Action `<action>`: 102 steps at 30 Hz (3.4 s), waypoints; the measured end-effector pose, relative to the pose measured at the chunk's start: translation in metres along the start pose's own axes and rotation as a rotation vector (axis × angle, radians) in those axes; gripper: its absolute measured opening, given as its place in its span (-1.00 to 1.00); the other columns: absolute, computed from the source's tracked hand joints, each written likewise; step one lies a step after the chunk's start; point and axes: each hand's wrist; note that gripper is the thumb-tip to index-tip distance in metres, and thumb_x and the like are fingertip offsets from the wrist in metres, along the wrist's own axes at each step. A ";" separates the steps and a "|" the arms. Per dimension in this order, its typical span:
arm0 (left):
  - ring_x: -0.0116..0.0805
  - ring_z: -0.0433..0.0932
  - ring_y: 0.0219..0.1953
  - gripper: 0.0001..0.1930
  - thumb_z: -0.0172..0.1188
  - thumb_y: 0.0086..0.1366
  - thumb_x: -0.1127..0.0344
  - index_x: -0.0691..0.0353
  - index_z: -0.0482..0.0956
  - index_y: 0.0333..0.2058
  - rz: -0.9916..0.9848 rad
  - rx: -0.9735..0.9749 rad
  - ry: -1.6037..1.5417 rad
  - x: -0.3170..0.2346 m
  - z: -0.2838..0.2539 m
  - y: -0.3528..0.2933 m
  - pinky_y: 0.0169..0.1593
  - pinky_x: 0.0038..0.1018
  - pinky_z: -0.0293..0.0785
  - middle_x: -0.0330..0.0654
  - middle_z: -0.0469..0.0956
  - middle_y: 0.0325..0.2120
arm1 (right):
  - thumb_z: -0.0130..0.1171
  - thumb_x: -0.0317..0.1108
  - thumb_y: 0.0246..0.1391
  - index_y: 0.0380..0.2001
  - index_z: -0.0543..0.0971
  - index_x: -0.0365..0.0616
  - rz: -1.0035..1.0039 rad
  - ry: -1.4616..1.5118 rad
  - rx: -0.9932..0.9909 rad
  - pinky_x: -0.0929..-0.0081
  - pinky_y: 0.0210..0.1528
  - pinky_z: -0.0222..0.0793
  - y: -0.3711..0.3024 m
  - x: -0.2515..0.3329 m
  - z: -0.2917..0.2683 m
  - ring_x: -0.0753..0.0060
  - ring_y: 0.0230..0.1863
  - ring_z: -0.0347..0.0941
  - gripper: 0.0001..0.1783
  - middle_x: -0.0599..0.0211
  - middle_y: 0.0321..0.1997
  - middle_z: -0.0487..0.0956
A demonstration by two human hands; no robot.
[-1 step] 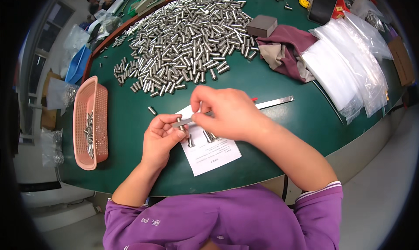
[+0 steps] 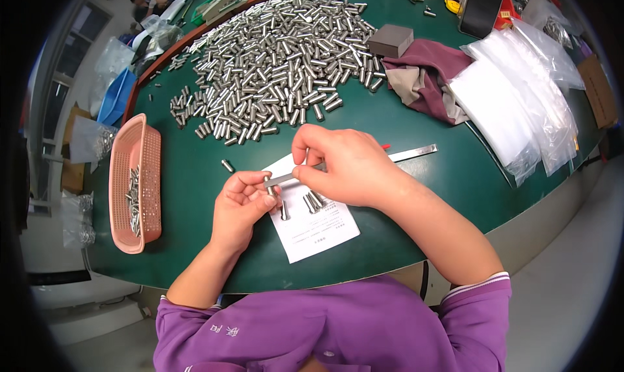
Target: The person sorts small cylindrical metal parts from a large pile on a green table. They use a metal file to scrape or deburr the parts one by one, then place them onto a white paper sheet. The person occasionally picks up the parts to inspect them before continuing the sorting process.
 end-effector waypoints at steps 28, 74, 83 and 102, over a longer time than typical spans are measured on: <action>-0.37 0.56 -0.16 -0.70 0.20 0.17 0.63 0.29 0.43 -0.12 0.045 0.128 -0.058 0.001 -0.002 0.001 -0.04 -0.45 0.54 -0.09 0.55 -0.23 | 0.20 -0.25 -0.08 -0.37 0.44 -0.06 -0.052 0.135 -0.020 0.33 -0.39 0.37 0.006 0.012 0.016 0.28 -0.47 0.54 -0.77 0.34 -0.54 0.60; -0.49 0.51 -0.18 -0.63 0.06 0.33 0.45 0.21 0.32 0.11 -0.087 0.067 -0.373 -0.002 -0.014 0.007 -0.08 -0.57 0.47 -0.16 0.50 -0.16 | 0.19 -0.35 0.01 -0.30 0.39 -0.18 -0.001 0.209 -0.281 0.55 -0.63 0.29 0.003 -0.008 -0.013 0.57 -0.69 0.45 -0.77 0.38 -0.56 0.59; -0.49 0.48 -0.18 -0.64 0.06 0.32 0.46 0.18 0.37 0.10 -0.142 0.014 -0.385 -0.009 -0.008 0.007 -0.09 -0.63 0.50 -0.15 0.47 -0.12 | 0.20 -0.35 0.02 -0.30 0.39 -0.18 0.036 0.226 -0.277 0.54 -0.64 0.27 0.003 -0.006 -0.012 0.57 -0.70 0.44 -0.76 0.37 -0.57 0.58; -0.43 0.58 -0.27 -0.64 0.11 0.27 0.52 0.26 0.41 0.05 -0.106 0.050 -0.176 -0.004 0.001 0.007 -0.15 -0.55 0.55 -0.13 0.56 -0.26 | 0.20 -0.26 -0.01 -0.31 0.39 -0.06 -0.027 0.123 -0.104 0.34 -0.38 0.37 0.003 0.001 0.016 0.33 -0.50 0.53 -0.75 0.39 -0.54 0.60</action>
Point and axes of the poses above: each hand's wrist, its own y-axis towards the middle knuckle, its own z-axis out of the palm, x = y × z
